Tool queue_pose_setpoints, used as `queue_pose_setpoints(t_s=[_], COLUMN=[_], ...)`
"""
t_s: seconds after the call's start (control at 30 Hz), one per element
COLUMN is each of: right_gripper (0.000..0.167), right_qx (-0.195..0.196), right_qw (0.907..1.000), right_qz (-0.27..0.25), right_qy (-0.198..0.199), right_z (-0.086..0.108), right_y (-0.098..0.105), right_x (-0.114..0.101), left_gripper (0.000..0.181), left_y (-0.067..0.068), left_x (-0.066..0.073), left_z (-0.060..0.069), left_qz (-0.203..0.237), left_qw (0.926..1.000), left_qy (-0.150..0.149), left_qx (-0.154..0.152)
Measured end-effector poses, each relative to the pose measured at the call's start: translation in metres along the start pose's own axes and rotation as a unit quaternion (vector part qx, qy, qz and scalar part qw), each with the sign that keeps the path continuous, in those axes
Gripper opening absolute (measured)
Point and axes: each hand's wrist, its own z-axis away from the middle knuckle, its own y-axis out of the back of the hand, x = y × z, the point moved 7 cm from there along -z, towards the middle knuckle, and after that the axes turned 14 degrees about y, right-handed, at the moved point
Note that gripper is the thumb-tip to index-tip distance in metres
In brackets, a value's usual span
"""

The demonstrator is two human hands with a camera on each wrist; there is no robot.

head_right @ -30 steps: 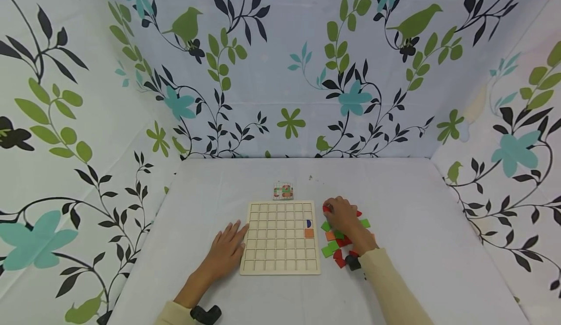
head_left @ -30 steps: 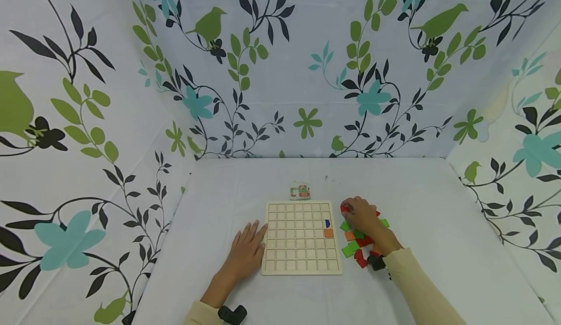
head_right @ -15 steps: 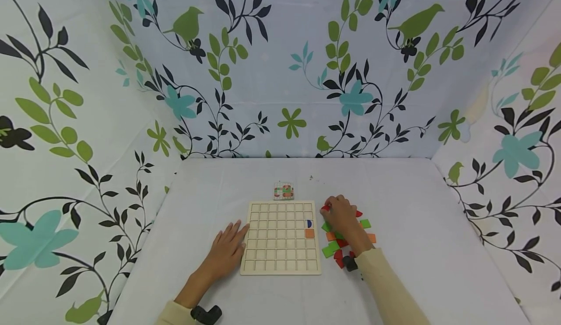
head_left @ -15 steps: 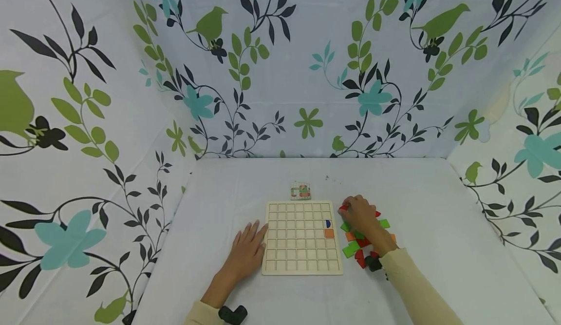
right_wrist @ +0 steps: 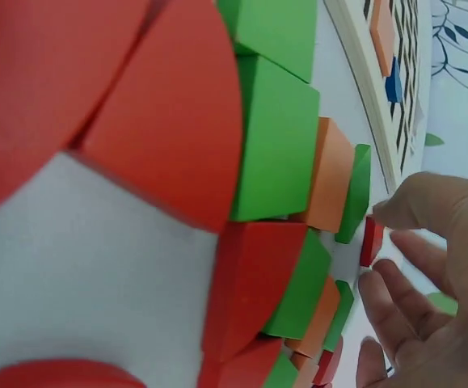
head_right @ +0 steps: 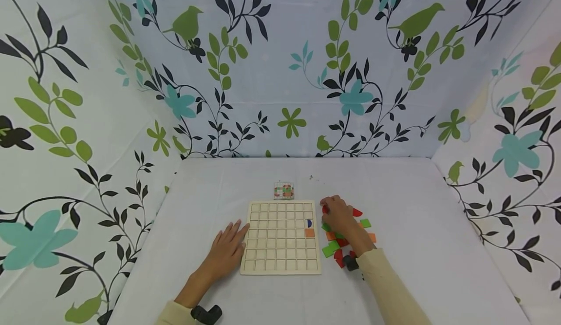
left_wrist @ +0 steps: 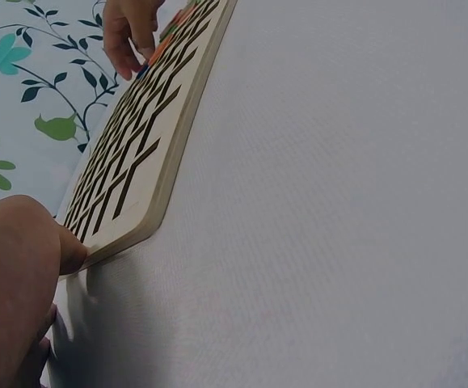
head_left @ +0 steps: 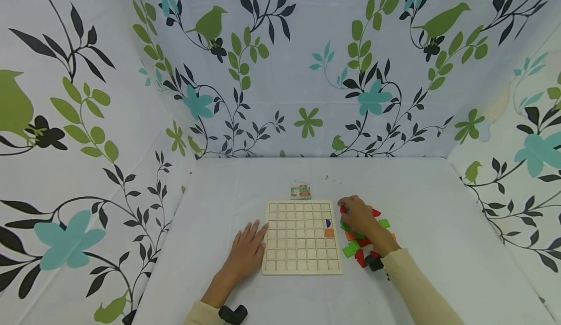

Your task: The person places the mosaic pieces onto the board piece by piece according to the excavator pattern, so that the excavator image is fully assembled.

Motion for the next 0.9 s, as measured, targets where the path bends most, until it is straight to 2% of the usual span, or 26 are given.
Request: queue_pose_setpoints(t_s=[0.17,0.3,0.53,0.73,0.8,0.9], right_gripper=[0.035,0.028,0.033,0.025,0.02,0.022], right_qx=[0.0,-0.004,-0.012,-0.042,-0.042,-0.04], right_qw=[0.9997,0.9997,0.9992,0.9987,0.9988,0.999], right_qz=[0.017,0.022,0.025,0.018,0.016,0.012], right_qy=[-0.019,-0.013,-0.028,-0.021,-0.02,-0.016], right_z=[0.002,0.002,0.002,-0.002,-0.003,-0.002], right_y=[0.0,0.0,0.005,0.005,0.004,0.004], right_x=[0.0,-0.001,0.004,0.008,0.011,0.012], left_gripper=[0.053,0.053,0.053,0.053,0.053,0.053], left_y=[-0.002,-0.002,-0.001,0.001,0.002,0.002], left_x=[-0.001,-0.001,0.001,0.001,0.002,0.002], left_z=[-0.001,-0.001,0.0,0.001,0.0,0.0], left_qz=[-0.003,-0.002,0.001,0.001,0.001,0.001], left_qw=[1.0,1.0,1.0,1.0,1.0,1.0], left_qy=[0.0,0.001,0.001,0.004,0.004,0.004], left_qx=[-0.001,-0.004,-0.006,-0.004,-0.002,-0.002])
